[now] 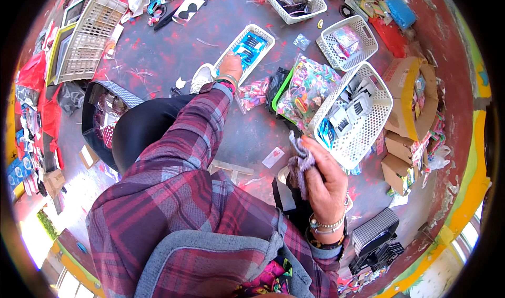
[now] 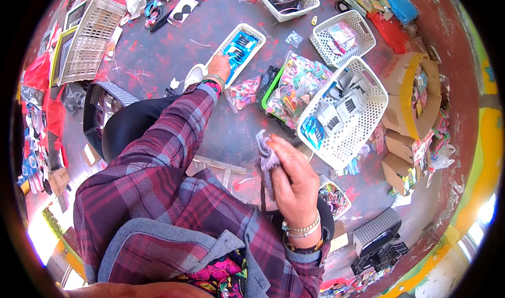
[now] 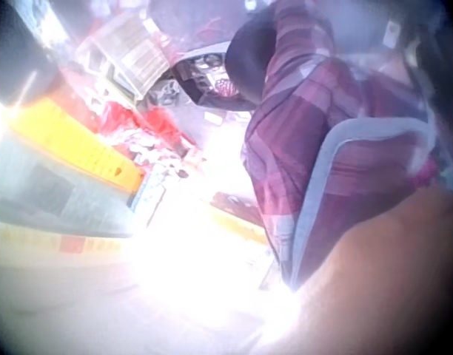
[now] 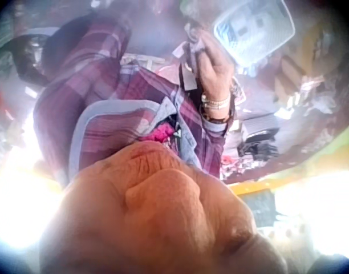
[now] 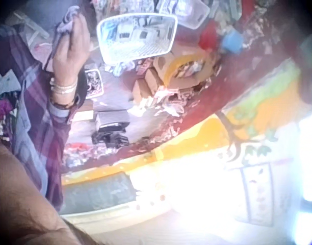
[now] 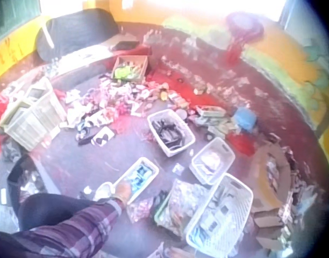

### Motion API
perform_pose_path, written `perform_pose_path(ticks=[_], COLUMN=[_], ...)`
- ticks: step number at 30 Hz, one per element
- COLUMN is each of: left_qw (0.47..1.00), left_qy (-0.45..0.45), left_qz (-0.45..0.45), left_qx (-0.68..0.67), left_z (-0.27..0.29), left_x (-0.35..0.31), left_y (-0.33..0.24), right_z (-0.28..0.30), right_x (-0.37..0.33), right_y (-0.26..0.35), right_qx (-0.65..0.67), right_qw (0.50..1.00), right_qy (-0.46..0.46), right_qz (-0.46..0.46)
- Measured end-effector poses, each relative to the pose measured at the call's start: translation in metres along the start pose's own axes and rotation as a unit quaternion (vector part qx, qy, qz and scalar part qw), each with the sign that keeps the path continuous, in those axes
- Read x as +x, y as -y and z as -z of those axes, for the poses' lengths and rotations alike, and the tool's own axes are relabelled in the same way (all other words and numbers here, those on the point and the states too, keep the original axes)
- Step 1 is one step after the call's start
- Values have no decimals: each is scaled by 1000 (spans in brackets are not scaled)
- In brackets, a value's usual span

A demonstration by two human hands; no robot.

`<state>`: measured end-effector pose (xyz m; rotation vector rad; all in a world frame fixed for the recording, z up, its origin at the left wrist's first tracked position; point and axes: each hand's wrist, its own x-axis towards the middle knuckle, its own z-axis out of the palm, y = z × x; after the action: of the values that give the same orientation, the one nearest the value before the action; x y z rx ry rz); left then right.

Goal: The person sits on the floor and repeatedly picks up small hair clips from a white basket, wipes each one with a cloth, and places it into a plastic tray. The person continues this process for multiple clips throughout the clip.

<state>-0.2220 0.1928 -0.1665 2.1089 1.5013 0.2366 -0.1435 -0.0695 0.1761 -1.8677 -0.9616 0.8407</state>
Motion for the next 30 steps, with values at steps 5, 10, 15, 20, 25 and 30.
perform_pose_path(ticks=[5, 10, 15, 20, 25, 30], left_qw=[989, 999, 987, 953, 946, 945], left_qy=[16, -17, -65, 152, 94, -154], left_qz=[-71, -22, -120, -147, -150, -289], left_qx=[131, 46, 82, 217, 271, 12], left_z=[-48, -33, -26, -45, -39, -6], left_x=[15, 10, 1, -4, 3, 15], left_y=[39, 32, 43, 49, 40, -58], right_z=[-2, -2, -3, -1, 0, 0], right_x=[6, 7, 4, -2, -8, -24], right_y=[-5, -1, 1, 1, -11, -13], right_qx=[10, 24, 12, 2, 18, -103], right_qw=[1000, 999, 999, 1000, 999, 982], right_qy=[20, 18, 18, 15, 24, 131], right_qz=[-18, -34, -27, -23, 27, 88])
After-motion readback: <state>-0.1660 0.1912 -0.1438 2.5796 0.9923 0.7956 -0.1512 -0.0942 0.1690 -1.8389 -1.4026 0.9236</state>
